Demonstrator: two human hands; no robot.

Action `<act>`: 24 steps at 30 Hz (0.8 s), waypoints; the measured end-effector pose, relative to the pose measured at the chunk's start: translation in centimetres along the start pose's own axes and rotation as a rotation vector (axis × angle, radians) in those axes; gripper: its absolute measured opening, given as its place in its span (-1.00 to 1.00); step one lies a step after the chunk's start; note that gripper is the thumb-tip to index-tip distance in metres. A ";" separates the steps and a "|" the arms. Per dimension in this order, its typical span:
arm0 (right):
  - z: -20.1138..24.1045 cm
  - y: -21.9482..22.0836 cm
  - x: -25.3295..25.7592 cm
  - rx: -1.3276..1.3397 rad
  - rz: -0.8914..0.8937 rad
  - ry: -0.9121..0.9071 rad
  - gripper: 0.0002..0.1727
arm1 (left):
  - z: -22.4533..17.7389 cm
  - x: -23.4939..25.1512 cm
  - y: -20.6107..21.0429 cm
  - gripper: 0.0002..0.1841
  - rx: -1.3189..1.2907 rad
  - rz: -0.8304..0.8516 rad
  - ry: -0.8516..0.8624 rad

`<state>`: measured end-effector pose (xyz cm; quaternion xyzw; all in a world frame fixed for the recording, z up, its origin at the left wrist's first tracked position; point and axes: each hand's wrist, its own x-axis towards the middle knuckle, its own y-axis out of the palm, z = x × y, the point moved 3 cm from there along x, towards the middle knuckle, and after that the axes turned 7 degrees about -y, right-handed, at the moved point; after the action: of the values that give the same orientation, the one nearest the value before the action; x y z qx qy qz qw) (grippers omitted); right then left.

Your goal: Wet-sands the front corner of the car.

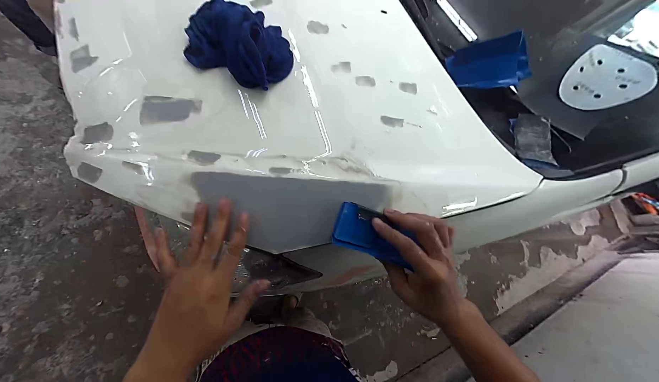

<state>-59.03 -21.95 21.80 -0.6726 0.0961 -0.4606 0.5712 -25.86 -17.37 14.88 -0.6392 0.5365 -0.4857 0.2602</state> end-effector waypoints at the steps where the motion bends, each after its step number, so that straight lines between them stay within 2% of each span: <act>1: -1.0 -0.1 0.9 -0.010 -0.006 -0.010 -0.50 | -0.3 -0.5 0.4 -0.07 -0.010 0.004 0.013; 5: -3.2 0.1 4.4 0.012 -0.046 0.136 -0.47 | -0.3 -1.6 0.1 -0.11 0.013 0.042 0.022; 9: 0.8 0.9 0.8 0.111 0.041 -0.070 -0.49 | 1.4 -2.3 -0.4 -0.22 0.031 0.001 -0.013; 12: 0.2 1.5 3.1 0.089 0.050 -0.149 -0.46 | 2.7 -4.3 0.2 -0.24 -0.020 -0.022 -0.091; 15: 0.3 2.2 7.1 0.024 0.076 -0.041 -0.25 | 4.5 -6.9 0.9 -0.22 -0.072 -0.034 -0.200; 17: 2.1 2.2 6.4 0.034 0.116 -0.037 -0.14 | 6.4 -9.0 1.3 -0.33 -0.083 -0.061 -0.277; 20: 3.6 2.8 4.4 0.088 0.140 -0.172 -0.29 | 10.0 -12.7 2.5 -0.43 -0.061 -0.074 -0.423; 22: 3.2 3.4 6.7 0.064 0.118 -0.211 -0.33 | 12.8 -16.2 3.8 -0.41 -0.046 -0.027 -0.541; 24: 3.1 4.1 9.7 0.034 0.119 -0.165 -0.30 | 15.4 -20.2 5.4 -0.37 -0.042 0.043 -0.651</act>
<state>-49.68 -27.54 23.48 -0.6914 0.0804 -0.3704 0.6150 -13.37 -2.83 -2.68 -0.7546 0.4483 -0.2393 0.4151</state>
